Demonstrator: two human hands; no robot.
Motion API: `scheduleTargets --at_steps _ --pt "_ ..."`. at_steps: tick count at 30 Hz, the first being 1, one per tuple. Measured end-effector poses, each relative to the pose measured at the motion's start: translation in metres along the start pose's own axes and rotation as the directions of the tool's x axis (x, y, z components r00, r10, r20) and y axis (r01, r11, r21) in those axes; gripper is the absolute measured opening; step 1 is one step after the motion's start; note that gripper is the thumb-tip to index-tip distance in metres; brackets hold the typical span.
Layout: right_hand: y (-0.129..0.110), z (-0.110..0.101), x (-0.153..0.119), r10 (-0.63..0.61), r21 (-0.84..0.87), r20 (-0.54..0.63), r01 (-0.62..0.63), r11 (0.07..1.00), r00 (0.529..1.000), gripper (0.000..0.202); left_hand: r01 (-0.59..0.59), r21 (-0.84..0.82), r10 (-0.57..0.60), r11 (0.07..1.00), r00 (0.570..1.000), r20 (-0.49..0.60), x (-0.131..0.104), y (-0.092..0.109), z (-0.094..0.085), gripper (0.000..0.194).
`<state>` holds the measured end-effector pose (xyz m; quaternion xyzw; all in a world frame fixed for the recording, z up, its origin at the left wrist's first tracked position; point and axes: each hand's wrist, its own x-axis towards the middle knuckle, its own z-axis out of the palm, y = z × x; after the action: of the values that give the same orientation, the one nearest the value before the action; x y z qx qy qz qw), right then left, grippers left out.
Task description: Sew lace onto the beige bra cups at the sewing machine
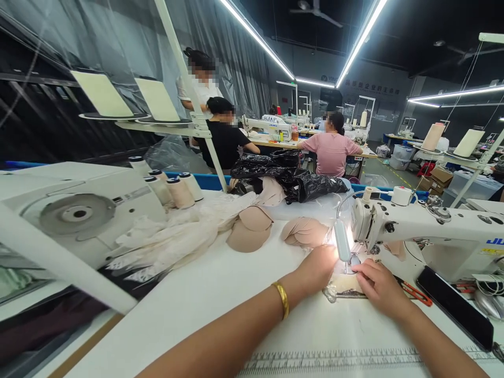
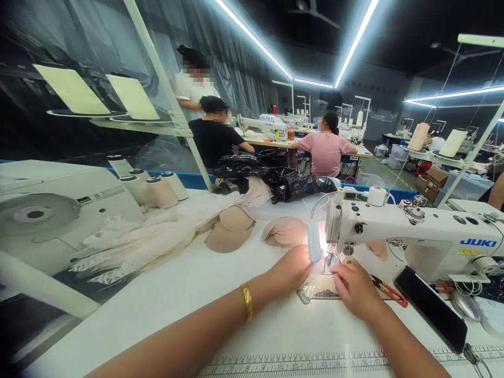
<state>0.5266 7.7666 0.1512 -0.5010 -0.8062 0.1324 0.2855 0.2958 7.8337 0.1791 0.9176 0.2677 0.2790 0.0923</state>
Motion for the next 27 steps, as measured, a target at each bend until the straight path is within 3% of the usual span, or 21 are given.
scheduleTargets --at_steps 2,4,6,7,8,9,10,11,12,13,15,17,19,23,24,27 --pt "-0.012 0.001 0.001 0.090 0.194 0.043 -0.096 0.976 0.995 0.029 0.015 -0.020 -0.016 1.000 1.000 -0.013 -0.018 0.010 -0.008 0.020" --pt "-0.028 0.003 0.002 0.209 0.484 0.134 -0.248 0.839 0.969 0.039 0.023 -0.107 -0.026 0.994 0.999 -0.026 -0.045 0.029 -0.011 0.028" --pt "-0.046 0.007 0.003 0.289 0.692 0.200 -0.344 0.635 0.936 0.050 0.075 -0.394 -0.083 0.916 0.997 -0.005 -0.076 0.056 -0.007 0.033" --pt "-0.056 0.010 0.003 0.312 0.745 0.190 -0.344 0.572 0.931 0.053 0.168 -0.577 -0.175 0.800 0.984 0.044 -0.090 0.070 -0.001 0.032" --pt "-0.066 0.014 0.000 0.333 0.787 0.159 -0.323 0.526 0.929 0.055 0.319 -0.753 -0.256 0.576 0.945 0.205 -0.101 0.082 0.004 0.035" --pt "-0.075 0.018 -0.003 0.354 0.825 0.116 -0.288 0.487 0.928 0.057 0.476 -0.849 -0.287 0.230 0.867 0.408 -0.109 0.094 0.010 0.050" --pt "-0.084 0.024 -0.009 0.376 0.857 0.072 -0.251 0.451 0.924 0.058 0.541 -0.835 -0.300 -0.098 0.784 0.543 -0.113 0.102 0.014 0.065" --pt "-0.092 0.030 -0.017 0.401 0.883 0.032 -0.214 0.418 0.915 0.058 0.492 -0.801 -0.351 -0.342 0.724 0.595 -0.113 0.109 0.015 0.071" --pt "-0.100 0.036 -0.026 0.430 0.903 0.001 -0.185 0.387 0.903 0.059 0.374 -0.794 -0.436 -0.480 0.684 0.585 -0.111 0.113 0.014 0.070" --pt "-0.106 0.043 -0.036 0.460 0.917 -0.017 -0.170 0.361 0.888 0.059 0.233 -0.819 -0.543 -0.524 0.649 0.533 -0.107 0.114 0.011 0.065" --pt "-0.114 0.055 -0.055 0.509 0.928 -0.025 -0.170 0.333 0.860 0.064 0.025 -0.890 -0.721 -0.455 0.577 0.385 -0.097 0.113 0.000 0.053" --pt "-0.117 0.061 -0.070 0.527 0.926 -0.022 -0.181 0.330 0.849 0.073 -0.031 -0.922 -0.785 -0.385 0.537 0.309 -0.090 0.109 -0.009 0.051" --pt "-0.116 0.062 -0.078 0.529 0.920 -0.034 -0.181 0.349 0.848 0.082 -0.007 -0.920 -0.783 -0.391 0.529 0.328 -0.089 0.108 -0.012 0.047" --pt "-0.109 0.056 -0.084 0.536 0.866 -0.107 -0.186 0.464 0.837 0.078 0.007 -0.813 -0.687 -0.583 0.531 0.497 -0.090 0.111 -0.008 0.036" --pt "-0.108 0.056 -0.086 0.532 0.845 -0.126 -0.190 0.500 0.837 0.075 0.002 -0.805 -0.677 -0.594 0.539 0.501 -0.089 0.112 -0.008 0.038" --pt "-0.107 0.061 -0.092 0.505 0.793 -0.169 -0.188 0.580 0.847 0.064 0.025 -0.879 -0.713 -0.476 0.574 0.403 -0.086 0.115 -0.010 0.046"
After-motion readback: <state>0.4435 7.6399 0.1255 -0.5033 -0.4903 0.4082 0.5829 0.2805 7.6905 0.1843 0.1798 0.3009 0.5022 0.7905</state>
